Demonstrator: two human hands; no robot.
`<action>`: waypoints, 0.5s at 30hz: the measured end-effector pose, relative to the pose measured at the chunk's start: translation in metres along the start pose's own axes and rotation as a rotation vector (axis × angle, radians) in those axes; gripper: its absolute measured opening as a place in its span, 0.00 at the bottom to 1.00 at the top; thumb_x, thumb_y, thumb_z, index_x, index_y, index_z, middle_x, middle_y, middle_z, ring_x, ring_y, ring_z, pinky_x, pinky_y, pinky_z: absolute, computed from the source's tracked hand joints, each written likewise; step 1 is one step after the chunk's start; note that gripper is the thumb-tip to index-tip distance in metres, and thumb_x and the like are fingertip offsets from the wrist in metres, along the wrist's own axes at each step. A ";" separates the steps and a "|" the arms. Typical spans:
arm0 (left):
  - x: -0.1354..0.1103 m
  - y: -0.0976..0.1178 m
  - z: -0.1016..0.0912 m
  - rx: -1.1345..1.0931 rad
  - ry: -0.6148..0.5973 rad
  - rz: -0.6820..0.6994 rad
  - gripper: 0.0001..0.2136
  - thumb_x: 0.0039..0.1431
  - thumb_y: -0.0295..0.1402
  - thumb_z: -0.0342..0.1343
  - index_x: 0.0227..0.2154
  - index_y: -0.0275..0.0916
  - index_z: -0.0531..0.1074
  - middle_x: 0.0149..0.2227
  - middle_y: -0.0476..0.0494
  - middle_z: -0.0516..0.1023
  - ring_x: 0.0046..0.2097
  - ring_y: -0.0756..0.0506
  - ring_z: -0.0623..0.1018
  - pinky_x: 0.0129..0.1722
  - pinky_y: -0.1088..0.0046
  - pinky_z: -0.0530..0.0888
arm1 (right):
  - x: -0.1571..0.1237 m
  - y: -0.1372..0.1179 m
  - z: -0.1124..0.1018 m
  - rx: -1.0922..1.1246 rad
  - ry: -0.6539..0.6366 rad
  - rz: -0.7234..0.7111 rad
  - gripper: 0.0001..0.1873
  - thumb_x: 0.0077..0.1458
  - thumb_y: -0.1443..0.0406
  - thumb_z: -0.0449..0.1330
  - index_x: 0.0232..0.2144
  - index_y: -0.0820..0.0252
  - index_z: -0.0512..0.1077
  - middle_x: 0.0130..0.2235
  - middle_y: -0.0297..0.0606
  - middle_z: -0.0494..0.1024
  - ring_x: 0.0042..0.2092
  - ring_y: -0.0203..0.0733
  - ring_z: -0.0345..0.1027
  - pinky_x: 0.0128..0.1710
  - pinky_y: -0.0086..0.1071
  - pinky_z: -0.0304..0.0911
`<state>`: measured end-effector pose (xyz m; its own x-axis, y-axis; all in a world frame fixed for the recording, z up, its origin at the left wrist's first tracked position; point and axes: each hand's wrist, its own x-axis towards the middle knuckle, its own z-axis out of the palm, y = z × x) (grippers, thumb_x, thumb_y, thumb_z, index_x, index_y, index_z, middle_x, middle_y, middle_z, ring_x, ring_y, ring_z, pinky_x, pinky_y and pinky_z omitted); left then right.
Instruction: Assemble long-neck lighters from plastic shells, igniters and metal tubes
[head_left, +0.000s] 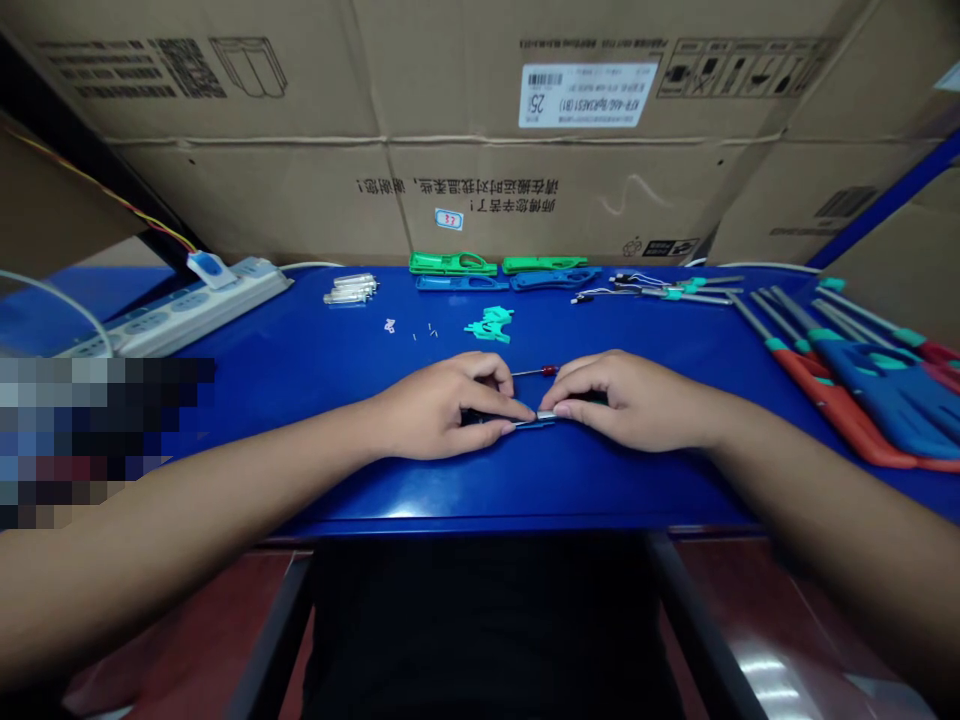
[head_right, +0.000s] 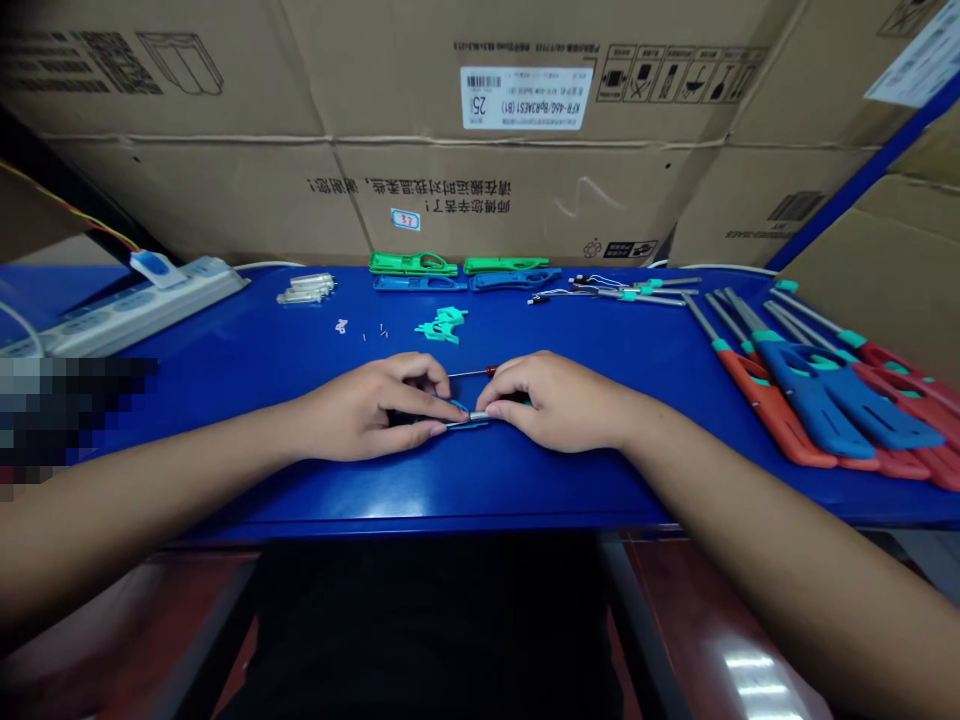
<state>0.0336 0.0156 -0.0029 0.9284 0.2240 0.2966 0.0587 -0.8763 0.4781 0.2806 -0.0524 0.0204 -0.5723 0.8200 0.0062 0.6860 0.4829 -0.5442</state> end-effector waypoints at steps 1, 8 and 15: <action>0.000 0.000 0.000 0.008 -0.002 0.000 0.14 0.63 0.31 0.56 0.50 0.44 0.78 0.44 0.42 0.72 0.46 0.46 0.73 0.48 0.69 0.72 | 0.000 0.000 0.000 -0.006 0.005 -0.006 0.12 0.62 0.65 0.56 0.40 0.55 0.80 0.41 0.36 0.81 0.43 0.40 0.74 0.45 0.33 0.65; 0.000 0.001 -0.001 -0.003 -0.014 -0.018 0.13 0.64 0.34 0.56 0.49 0.42 0.77 0.44 0.42 0.74 0.47 0.46 0.74 0.50 0.68 0.72 | -0.002 -0.004 0.003 -0.076 0.051 -0.049 0.11 0.59 0.68 0.58 0.40 0.57 0.80 0.40 0.36 0.80 0.41 0.39 0.73 0.42 0.32 0.64; 0.000 0.001 -0.001 -0.024 -0.017 -0.028 0.09 0.64 0.35 0.57 0.44 0.41 0.78 0.44 0.42 0.74 0.47 0.46 0.75 0.50 0.68 0.71 | -0.002 -0.007 0.005 -0.055 0.051 0.064 0.08 0.55 0.69 0.60 0.36 0.56 0.79 0.38 0.35 0.79 0.38 0.38 0.72 0.37 0.30 0.64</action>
<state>0.0338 0.0153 -0.0019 0.9326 0.2412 0.2685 0.0765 -0.8591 0.5060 0.2752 -0.0585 0.0202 -0.5040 0.8635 0.0161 0.7449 0.4441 -0.4979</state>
